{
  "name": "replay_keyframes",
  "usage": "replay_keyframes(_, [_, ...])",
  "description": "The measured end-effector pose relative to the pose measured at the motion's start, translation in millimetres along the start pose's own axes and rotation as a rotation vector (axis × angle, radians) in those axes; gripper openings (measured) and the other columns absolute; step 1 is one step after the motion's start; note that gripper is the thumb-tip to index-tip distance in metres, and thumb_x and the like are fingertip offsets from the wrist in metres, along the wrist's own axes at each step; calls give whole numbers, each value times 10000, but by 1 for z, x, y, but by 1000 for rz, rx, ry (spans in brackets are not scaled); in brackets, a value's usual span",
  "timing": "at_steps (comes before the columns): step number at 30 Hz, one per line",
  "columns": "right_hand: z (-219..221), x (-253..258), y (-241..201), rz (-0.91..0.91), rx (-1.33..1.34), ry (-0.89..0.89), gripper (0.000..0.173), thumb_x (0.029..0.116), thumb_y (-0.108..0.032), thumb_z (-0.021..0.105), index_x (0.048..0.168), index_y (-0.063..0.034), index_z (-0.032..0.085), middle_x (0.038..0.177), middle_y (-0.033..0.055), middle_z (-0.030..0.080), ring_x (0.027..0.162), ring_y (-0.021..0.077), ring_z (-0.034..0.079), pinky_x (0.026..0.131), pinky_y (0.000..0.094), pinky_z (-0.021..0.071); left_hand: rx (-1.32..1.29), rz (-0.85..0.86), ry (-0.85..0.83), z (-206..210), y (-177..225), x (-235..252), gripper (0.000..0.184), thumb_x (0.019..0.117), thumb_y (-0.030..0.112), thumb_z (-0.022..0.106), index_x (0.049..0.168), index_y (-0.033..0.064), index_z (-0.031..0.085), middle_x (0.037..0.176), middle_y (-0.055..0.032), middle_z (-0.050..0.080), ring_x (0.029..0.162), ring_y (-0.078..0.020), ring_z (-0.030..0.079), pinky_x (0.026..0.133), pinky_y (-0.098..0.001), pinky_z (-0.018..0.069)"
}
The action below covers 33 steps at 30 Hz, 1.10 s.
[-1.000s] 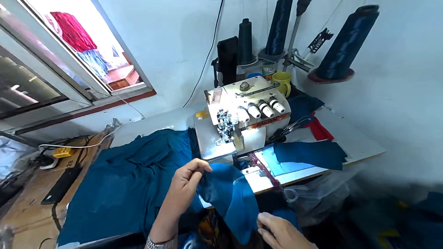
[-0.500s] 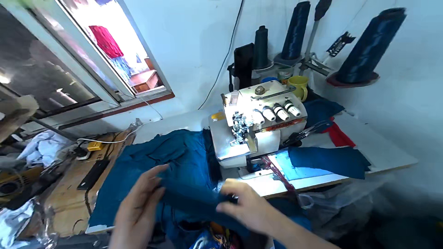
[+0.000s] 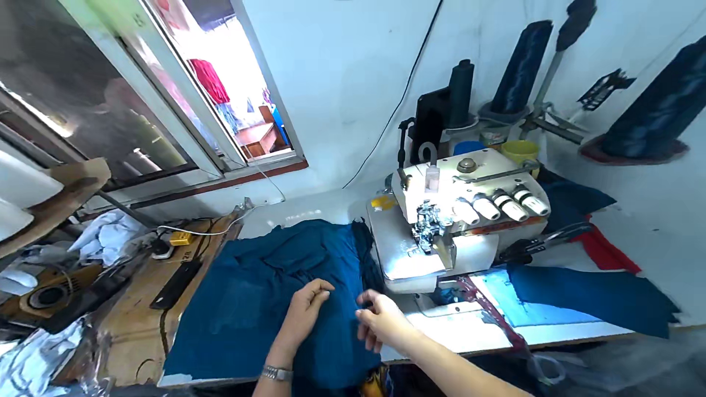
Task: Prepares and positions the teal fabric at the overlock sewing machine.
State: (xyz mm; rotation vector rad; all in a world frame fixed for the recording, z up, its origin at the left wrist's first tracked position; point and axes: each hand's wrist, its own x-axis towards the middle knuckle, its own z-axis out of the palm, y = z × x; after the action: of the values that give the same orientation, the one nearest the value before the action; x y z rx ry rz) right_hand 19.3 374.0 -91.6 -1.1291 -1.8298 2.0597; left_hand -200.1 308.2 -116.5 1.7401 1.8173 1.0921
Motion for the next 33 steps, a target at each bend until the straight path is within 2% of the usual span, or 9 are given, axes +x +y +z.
replay_keyframes(5, [-2,18,-12,165,184,-95,142,1088,-198,501,1108,-60,528,637,18,606,476,98,581,458,232,487,-118,11,78,7,-11,-3,225,1005,94,520,1112,32,708,973,-9,697,865,-36,636,817,-206,525])
replay_keyframes(11, [15,55,-26,37,526,114,135,1066,-85,511,943,-34,536,580,12,550,420,75,499,412,207,439,-285,61,165,0,-7,-4,178,983,44,530,1021,31,703,922,20,691,841,-29,639,783,-194,535])
replay_keyframes(14, [17,67,-25,-127,533,212,86,1013,-44,594,945,-3,627,620,-1,517,442,54,438,423,190,392,-281,125,164,-10,9,-3,223,990,37,499,1020,31,720,980,16,709,895,-27,648,828,-195,539])
replay_keyframes(17, [18,73,-18,-376,413,315,50,925,-14,694,896,-4,734,751,18,676,620,43,573,602,200,481,-263,109,190,-13,20,4,177,986,74,560,1004,46,734,942,19,721,857,-28,660,790,-188,548])
replay_keyframes(19, [18,74,-14,-463,386,315,49,902,-12,710,872,-24,748,779,16,706,695,49,622,667,211,511,-259,87,189,-10,17,10,133,974,102,609,978,57,734,897,18,716,827,-40,663,764,-193,552])
replay_keyframes(21, [18,71,-12,-478,375,284,44,900,-24,702,888,-27,743,771,7,693,668,42,603,628,203,494,-249,101,166,-5,12,16,133,985,109,600,976,60,723,912,10,709,846,-51,663,788,-206,554])
replay_keyframes(25, [16,59,-12,-472,233,244,161,900,-66,647,1025,-38,744,857,-8,719,772,29,660,724,204,545,-210,133,187,1,10,17,136,983,123,606,973,64,728,922,8,702,852,-53,660,790,-205,556])
replay_keyframes(31, [17,55,-11,-493,124,231,205,912,-86,615,1053,-47,759,900,-8,737,810,1,665,753,189,543,-185,155,249,2,15,13,95,940,127,660,965,68,730,908,18,710,859,-46,671,809,-196,562])
replay_keyframes(33, [18,55,-11,-500,94,224,217,910,-87,604,1055,-48,761,902,-8,735,812,-3,661,756,187,540,-158,149,258,2,15,12,132,938,136,658,1016,67,739,929,19,719,868,-47,673,821,-198,560])
